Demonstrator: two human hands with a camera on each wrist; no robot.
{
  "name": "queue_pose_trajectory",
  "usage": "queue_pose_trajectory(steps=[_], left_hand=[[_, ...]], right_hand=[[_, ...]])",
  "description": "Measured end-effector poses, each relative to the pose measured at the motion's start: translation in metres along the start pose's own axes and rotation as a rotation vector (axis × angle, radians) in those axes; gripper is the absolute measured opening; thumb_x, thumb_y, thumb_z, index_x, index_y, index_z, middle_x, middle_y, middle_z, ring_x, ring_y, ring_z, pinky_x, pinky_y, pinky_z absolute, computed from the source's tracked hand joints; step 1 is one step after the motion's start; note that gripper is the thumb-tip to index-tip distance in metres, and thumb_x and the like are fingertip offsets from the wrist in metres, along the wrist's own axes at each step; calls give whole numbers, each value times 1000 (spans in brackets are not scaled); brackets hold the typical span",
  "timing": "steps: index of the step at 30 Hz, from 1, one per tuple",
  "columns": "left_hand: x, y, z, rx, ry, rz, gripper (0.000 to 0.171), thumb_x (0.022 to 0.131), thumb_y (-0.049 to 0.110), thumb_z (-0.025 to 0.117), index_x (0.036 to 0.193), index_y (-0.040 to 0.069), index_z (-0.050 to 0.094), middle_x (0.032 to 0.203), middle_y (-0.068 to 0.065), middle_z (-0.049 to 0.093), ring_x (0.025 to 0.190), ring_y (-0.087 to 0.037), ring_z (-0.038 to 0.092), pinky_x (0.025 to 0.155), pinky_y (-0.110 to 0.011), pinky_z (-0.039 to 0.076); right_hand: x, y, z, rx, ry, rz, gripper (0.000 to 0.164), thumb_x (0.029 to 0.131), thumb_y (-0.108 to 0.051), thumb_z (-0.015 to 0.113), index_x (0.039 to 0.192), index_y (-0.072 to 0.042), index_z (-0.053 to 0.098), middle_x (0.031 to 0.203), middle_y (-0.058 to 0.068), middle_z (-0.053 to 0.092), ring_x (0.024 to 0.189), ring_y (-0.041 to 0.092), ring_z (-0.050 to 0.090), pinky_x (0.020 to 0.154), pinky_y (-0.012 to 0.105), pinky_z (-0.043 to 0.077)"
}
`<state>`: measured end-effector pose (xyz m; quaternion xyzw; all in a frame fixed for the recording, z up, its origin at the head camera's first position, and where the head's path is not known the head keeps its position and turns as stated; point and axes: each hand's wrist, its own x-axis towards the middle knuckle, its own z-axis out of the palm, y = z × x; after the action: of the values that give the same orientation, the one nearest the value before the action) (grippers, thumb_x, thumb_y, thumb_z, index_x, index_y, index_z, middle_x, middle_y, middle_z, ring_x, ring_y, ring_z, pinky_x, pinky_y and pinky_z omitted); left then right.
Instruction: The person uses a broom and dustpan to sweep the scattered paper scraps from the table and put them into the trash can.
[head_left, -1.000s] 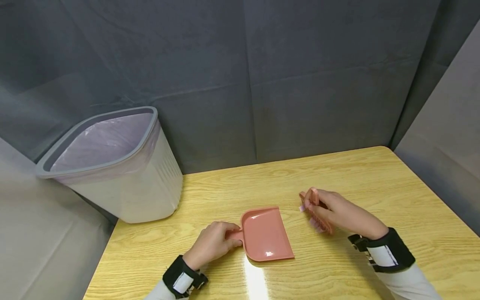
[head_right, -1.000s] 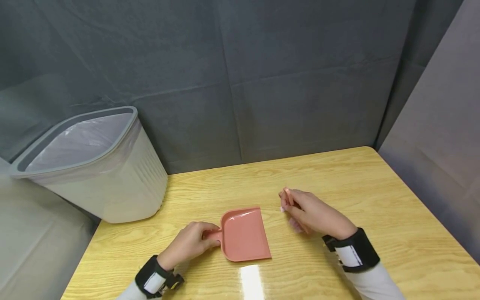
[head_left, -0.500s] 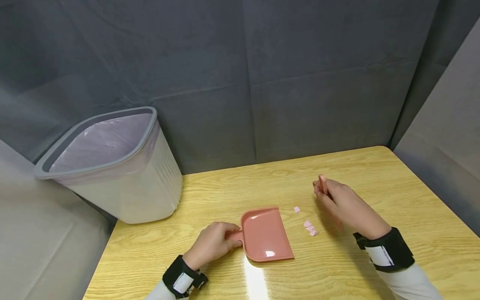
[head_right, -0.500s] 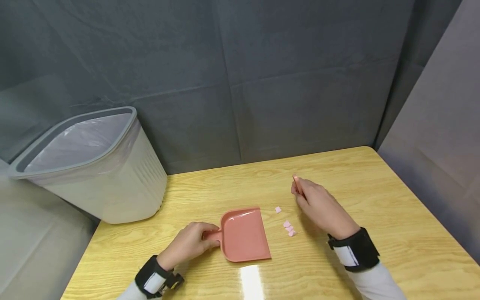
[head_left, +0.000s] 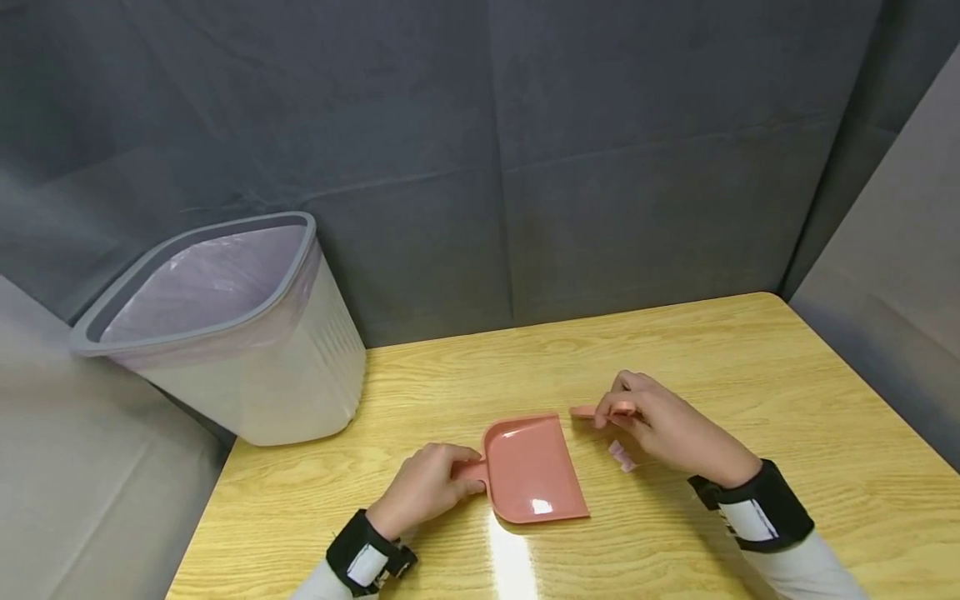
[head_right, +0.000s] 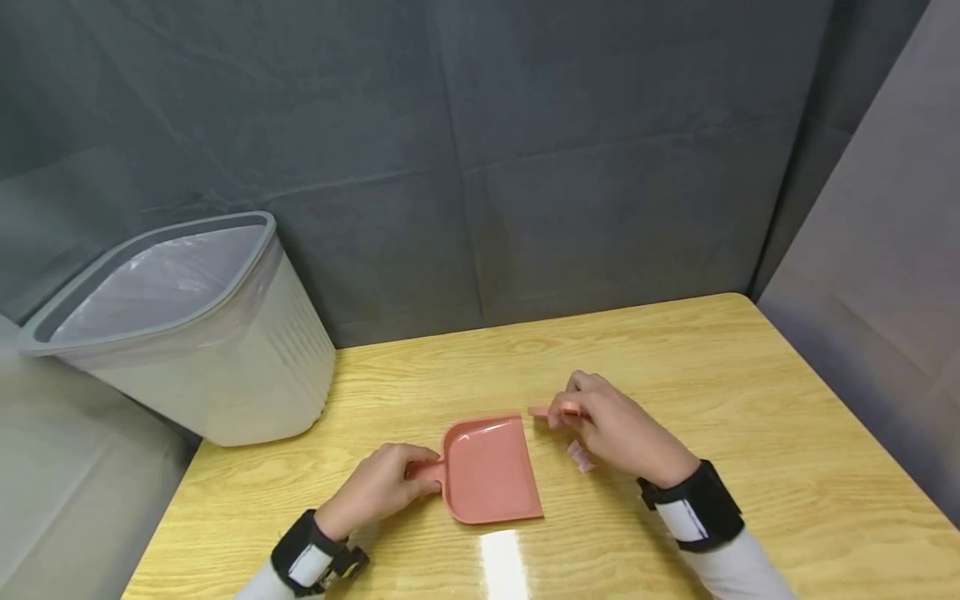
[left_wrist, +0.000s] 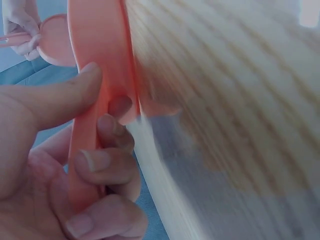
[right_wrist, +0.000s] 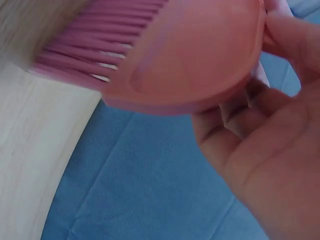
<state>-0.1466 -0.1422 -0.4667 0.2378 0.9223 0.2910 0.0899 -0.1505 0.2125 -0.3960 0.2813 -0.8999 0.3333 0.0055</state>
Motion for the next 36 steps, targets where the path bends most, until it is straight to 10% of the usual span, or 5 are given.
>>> queue_pose_trajectory(steps=[10,18,24,36], left_hand=[[3,0,-2,19,4,11,24,87,29,85,108,18,81,102,5,76,84,-6,62,67,-28,48],[3,-1,-4,-4,-27,19,23,87,30,85,108,21,82,97,10,74,79,-4,58,66,-26,46],[2,0,-5,-8,-33,14,24,86,29,86,108,20,82,98,8,75,79,-5,58,66,-27,46],[1,0,-4,13,-30,8,26,86,29,85,110,19,82,102,5,76,83,-6,60,67,-28,47]], right_hand=[[-6,-3,-24,74,-103,31,21,96,0,69,96,-21,67,95,-9,62,93,11,61,79,30,51],[-10,2,-31,-218,91,268,9,92,2,71,94,-3,64,83,5,51,72,21,51,62,34,41],[-10,3,-20,-365,79,270,10,99,-8,68,92,-1,64,76,5,44,64,19,43,58,36,39],[2,-22,10,94,-112,287,20,109,-29,54,96,-13,58,77,3,54,53,15,54,51,31,49]])
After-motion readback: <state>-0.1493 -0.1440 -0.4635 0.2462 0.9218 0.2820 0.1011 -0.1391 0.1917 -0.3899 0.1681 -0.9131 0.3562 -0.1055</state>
